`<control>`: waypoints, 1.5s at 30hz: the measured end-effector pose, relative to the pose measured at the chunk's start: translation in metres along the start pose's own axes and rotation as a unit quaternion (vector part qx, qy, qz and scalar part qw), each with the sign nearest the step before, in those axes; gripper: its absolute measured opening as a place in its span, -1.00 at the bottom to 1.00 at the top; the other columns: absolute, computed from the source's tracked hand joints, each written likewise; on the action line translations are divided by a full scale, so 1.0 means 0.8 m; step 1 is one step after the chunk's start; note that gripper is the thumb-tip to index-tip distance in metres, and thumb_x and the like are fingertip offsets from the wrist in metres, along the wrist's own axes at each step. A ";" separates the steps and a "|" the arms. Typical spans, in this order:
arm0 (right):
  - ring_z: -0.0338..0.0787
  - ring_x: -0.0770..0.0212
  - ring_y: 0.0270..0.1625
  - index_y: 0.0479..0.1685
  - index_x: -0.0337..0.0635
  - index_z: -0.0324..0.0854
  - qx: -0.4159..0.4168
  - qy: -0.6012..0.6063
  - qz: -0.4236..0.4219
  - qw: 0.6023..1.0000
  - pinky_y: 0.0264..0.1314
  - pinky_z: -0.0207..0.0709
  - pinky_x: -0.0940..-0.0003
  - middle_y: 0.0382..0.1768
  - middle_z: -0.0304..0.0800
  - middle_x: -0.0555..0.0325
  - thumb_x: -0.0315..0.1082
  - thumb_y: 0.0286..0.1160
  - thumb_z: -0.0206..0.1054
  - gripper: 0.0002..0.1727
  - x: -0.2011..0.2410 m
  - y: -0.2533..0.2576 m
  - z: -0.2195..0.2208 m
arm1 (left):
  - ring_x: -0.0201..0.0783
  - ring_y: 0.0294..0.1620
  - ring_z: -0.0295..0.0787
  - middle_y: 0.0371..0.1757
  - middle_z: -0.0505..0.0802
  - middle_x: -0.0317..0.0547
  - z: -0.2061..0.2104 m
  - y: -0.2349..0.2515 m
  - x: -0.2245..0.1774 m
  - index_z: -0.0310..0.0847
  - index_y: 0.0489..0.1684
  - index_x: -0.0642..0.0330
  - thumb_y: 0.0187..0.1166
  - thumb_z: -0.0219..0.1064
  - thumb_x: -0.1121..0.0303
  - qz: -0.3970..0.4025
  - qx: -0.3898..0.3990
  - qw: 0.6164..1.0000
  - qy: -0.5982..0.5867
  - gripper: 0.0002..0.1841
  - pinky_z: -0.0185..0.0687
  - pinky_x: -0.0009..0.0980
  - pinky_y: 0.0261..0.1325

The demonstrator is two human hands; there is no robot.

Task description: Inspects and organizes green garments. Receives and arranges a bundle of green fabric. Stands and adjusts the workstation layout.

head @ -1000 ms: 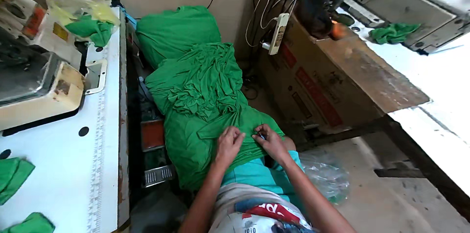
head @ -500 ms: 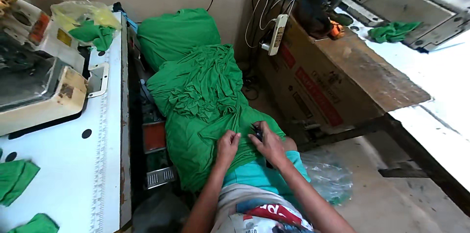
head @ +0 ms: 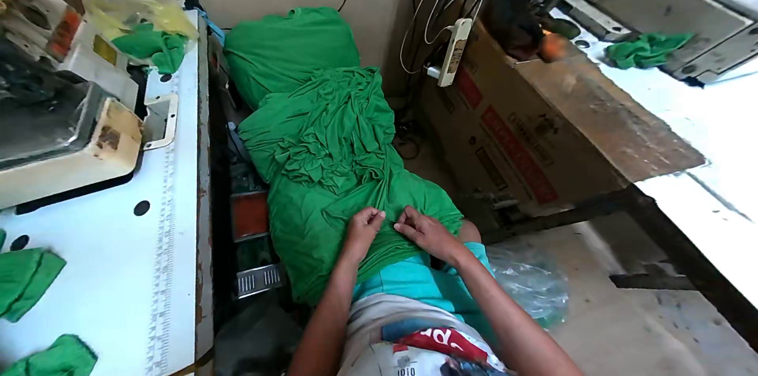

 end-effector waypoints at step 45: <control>0.75 0.17 -0.23 0.20 -0.29 0.51 -0.093 0.102 -0.022 0.990 -0.05 0.64 0.15 -0.24 0.74 0.02 -0.08 0.77 0.15 -0.59 -0.005 -0.012 -0.007 | -0.10 0.38 0.62 0.18 0.83 -0.06 -0.008 -0.023 -0.032 0.72 0.17 0.18 0.75 0.20 0.21 0.055 0.066 0.960 0.268 -0.70 0.14 0.11 0.61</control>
Point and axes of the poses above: each hand's wrist, its own y-axis towards the middle knuckle, its own z-axis out of the palm, x = y × z, the point moved 10 cm from there along y, towards the middle knuckle
